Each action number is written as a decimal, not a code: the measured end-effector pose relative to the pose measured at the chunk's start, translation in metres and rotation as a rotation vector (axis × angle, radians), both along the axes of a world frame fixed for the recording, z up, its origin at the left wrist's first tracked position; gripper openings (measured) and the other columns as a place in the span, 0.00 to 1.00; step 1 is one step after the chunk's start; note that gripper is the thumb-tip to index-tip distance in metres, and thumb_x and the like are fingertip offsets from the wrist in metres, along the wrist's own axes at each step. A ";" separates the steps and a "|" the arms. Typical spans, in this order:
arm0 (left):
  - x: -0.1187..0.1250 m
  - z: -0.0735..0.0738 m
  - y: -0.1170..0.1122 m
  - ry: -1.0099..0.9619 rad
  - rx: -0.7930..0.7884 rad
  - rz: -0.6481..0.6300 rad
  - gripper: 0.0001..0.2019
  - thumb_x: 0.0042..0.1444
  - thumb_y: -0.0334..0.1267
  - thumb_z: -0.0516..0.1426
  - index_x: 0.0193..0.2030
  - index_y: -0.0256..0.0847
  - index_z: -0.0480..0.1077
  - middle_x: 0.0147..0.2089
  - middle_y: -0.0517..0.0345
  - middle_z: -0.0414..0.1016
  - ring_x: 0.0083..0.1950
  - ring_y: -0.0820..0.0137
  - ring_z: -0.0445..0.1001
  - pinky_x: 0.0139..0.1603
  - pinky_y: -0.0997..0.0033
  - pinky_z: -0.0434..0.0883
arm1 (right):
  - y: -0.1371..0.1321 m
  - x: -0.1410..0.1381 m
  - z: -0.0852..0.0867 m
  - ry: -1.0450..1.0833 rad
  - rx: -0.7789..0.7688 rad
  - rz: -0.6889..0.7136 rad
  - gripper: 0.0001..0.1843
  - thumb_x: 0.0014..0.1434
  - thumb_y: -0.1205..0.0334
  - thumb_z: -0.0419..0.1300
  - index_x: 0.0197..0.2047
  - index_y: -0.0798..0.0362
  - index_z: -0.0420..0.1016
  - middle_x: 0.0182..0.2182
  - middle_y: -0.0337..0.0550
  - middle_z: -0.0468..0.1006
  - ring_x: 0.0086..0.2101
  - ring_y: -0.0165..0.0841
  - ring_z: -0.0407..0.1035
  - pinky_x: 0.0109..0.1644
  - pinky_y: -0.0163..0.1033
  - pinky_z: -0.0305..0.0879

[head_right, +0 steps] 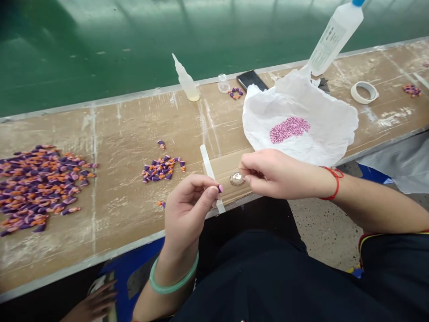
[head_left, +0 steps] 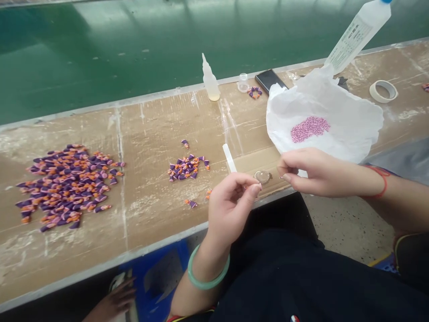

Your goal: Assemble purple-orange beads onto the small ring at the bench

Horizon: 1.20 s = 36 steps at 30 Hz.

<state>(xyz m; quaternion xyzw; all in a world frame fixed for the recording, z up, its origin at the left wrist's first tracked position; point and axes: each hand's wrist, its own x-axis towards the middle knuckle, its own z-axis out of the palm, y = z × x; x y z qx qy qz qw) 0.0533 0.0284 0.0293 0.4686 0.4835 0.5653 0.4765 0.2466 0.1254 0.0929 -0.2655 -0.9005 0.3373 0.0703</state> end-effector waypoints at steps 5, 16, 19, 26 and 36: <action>-0.015 -0.013 -0.013 -0.026 -0.101 0.018 0.08 0.57 0.41 0.65 0.35 0.39 0.76 0.26 0.58 0.75 0.23 0.76 0.70 0.22 0.78 0.68 | 0.013 -0.020 -0.005 -0.394 0.138 0.061 0.14 0.61 0.64 0.53 0.25 0.52 0.53 0.19 0.34 0.59 0.21 0.26 0.49 0.27 0.34 0.44; -0.020 -0.019 -0.018 -0.096 -0.141 -0.033 0.05 0.56 0.37 0.64 0.34 0.38 0.76 0.27 0.58 0.76 0.22 0.76 0.73 0.23 0.78 0.71 | 0.017 -0.050 -0.004 -0.715 0.335 0.174 0.18 0.64 0.60 0.53 0.23 0.55 0.67 0.15 0.35 0.56 0.17 0.26 0.40 0.24 0.36 0.40; -0.021 -0.021 -0.018 -0.103 -0.132 -0.033 0.04 0.56 0.36 0.64 0.34 0.38 0.76 0.26 0.59 0.76 0.22 0.76 0.72 0.23 0.78 0.71 | 0.016 -0.052 -0.005 -0.736 0.355 0.182 0.17 0.64 0.61 0.53 0.23 0.55 0.68 0.14 0.35 0.56 0.17 0.26 0.40 0.24 0.36 0.39; -0.019 -0.021 -0.017 -0.158 -0.148 -0.032 0.06 0.56 0.38 0.65 0.35 0.38 0.77 0.28 0.57 0.77 0.24 0.75 0.75 0.25 0.78 0.74 | 0.016 -0.051 -0.005 -0.670 0.356 0.162 0.14 0.60 0.64 0.53 0.22 0.54 0.63 0.14 0.33 0.52 0.17 0.26 0.39 0.24 0.36 0.38; -0.010 -0.009 -0.013 -0.401 0.046 0.020 0.06 0.55 0.33 0.67 0.40 0.44 0.79 0.35 0.59 0.83 0.29 0.74 0.81 0.29 0.80 0.79 | 0.004 -0.033 0.020 0.073 -0.246 0.052 0.08 0.63 0.65 0.52 0.31 0.52 0.63 0.28 0.38 0.76 0.26 0.24 0.65 0.28 0.29 0.59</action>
